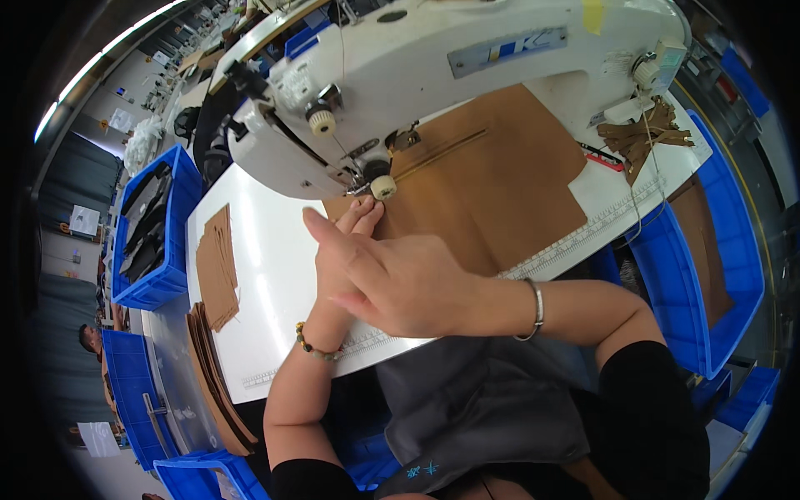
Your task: The person sews a zipper onto a leather piece and stitches leather panels together using an industrial sewing machine and thread.
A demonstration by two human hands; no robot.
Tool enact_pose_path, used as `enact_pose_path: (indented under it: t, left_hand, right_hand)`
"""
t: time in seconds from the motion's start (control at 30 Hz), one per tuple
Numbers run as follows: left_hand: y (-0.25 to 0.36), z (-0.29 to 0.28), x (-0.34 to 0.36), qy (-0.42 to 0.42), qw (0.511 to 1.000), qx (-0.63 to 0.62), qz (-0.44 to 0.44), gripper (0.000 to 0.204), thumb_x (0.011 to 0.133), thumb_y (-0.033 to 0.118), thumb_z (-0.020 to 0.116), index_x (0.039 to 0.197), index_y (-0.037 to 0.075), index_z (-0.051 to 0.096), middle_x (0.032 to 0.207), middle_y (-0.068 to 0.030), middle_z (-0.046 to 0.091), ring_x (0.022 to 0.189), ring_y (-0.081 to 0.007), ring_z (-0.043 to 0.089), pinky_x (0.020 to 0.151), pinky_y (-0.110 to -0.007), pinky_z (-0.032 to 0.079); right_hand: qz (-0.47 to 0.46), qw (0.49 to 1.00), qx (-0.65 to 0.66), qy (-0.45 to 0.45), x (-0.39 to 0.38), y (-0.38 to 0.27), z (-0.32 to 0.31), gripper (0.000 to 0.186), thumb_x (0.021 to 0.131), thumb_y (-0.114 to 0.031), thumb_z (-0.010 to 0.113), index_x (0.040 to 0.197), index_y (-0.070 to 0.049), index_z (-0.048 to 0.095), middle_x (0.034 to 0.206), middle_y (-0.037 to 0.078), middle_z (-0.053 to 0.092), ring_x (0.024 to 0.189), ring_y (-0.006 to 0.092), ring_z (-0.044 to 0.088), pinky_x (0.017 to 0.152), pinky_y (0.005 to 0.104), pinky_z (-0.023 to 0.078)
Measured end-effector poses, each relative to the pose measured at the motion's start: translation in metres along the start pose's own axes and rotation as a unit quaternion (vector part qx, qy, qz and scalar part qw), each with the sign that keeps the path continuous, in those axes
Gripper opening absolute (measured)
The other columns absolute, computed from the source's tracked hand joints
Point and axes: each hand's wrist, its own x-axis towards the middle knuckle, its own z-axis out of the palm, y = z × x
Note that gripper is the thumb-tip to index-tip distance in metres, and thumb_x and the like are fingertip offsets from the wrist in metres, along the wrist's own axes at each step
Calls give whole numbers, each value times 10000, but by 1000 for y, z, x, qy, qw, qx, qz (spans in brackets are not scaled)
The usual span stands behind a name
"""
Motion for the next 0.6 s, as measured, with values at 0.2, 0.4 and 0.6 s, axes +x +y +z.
enact_pose_path:
  t: [0.2,0.4,0.6]
  left_hand:
    - [3,-1,6,40,996,-48,60,414,920,261,652,1288,72,665,1273,-115,683,1238,-315,626,1057,-457,472]
    - [7,-6,3,52,995,-62,52,453,911,348,650,1274,77,649,1219,-80,691,1208,-287,636,1065,-434,440]
    - [9,-8,-4,-2,996,-72,46,465,929,332,672,1313,72,640,1280,-107,681,1267,-325,621,1086,-457,455]
  right_hand:
    - [110,988,48,101,40,-16,36,1066,914,-317,800,1615,104,117,957,96,646,748,183,661,669,284,533]
    - [-5,977,59,206,45,-17,16,423,901,-127,747,1283,13,630,933,77,634,687,131,590,672,267,515]
    - [53,952,234,190,44,-21,7,144,886,-67,714,1022,-22,706,998,134,677,679,206,656,583,294,525]
